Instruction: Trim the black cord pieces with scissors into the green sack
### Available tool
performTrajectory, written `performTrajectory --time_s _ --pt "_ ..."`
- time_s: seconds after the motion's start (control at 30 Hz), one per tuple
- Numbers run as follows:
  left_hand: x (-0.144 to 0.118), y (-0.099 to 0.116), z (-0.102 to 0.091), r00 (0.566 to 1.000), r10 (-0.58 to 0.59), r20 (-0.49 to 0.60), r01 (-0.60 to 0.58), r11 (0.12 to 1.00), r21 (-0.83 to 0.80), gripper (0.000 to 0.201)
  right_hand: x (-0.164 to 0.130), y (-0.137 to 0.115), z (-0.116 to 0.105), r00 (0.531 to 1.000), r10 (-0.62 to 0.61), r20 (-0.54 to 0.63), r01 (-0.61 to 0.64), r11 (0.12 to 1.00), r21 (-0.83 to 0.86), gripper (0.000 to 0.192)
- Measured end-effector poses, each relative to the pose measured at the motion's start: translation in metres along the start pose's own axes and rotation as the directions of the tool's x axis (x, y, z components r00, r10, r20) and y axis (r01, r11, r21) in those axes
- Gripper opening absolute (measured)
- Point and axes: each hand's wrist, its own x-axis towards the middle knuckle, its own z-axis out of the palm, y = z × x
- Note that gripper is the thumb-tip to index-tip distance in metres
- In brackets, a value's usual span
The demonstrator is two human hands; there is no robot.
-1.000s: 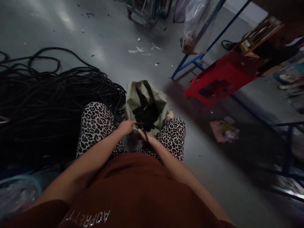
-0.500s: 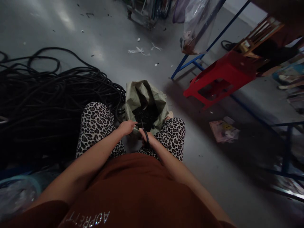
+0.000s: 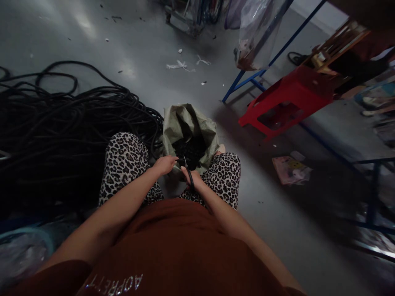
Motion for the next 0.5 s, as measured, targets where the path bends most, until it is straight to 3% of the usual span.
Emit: performTrajectory --time_s 0.5 --pt "0.0032 -0.0051 0.0033 0.999 -0.023 -0.031 0.022 0.998 -0.050 0.035 -0.0059 0.0000 -0.0020 1.000 0.004 0.010 -0.004 0.997 0.071 0.071"
